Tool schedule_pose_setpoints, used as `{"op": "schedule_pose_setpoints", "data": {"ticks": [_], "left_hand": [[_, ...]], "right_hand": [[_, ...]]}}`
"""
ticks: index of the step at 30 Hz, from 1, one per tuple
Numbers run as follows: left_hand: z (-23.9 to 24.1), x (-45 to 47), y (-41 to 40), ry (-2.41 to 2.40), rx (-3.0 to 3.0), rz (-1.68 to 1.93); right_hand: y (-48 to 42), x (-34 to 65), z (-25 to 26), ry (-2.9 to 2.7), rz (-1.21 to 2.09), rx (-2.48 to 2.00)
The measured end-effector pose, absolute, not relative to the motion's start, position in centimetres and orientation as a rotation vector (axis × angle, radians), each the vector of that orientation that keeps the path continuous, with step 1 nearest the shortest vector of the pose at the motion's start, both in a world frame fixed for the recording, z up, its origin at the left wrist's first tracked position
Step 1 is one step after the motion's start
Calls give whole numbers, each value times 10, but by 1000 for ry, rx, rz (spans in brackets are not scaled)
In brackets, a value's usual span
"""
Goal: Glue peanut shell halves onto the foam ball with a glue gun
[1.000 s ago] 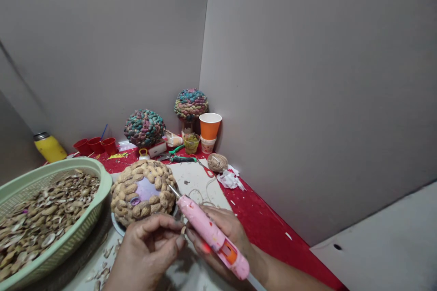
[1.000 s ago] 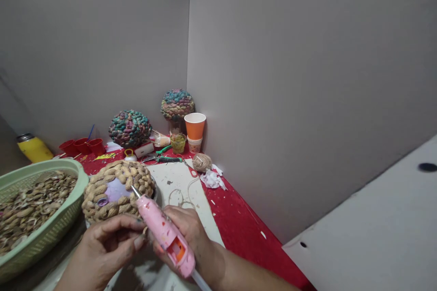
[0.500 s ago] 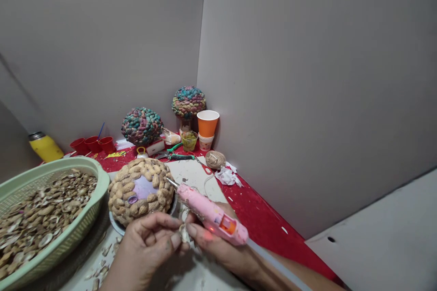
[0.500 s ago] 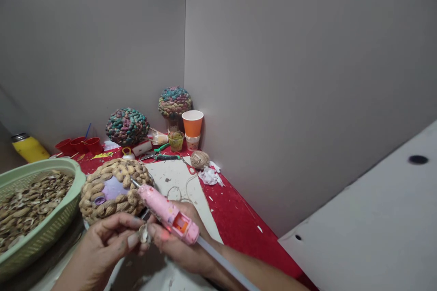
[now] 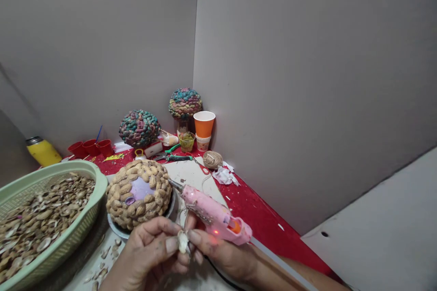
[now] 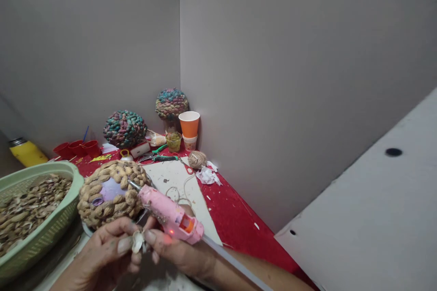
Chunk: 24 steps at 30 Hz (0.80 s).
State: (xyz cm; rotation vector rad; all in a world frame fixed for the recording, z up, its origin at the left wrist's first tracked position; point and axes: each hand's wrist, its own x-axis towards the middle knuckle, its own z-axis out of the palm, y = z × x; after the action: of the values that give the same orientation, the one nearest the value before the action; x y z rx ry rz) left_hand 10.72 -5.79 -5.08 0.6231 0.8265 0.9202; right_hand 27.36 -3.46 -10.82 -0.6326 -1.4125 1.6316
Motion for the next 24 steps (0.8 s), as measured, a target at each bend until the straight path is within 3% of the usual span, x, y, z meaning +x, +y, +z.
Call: {"op": "schedule_pose_setpoints", "data": {"ticks": [10, 24], "left_hand": [[-29, 98, -61, 870, 681, 1026], [-60, 96, -49, 980, 1004, 1105]], "right_hand": [[-42, 275, -94, -1439, 1567, -698], [-38, 271, -81, -1426, 1373, -704]]}}
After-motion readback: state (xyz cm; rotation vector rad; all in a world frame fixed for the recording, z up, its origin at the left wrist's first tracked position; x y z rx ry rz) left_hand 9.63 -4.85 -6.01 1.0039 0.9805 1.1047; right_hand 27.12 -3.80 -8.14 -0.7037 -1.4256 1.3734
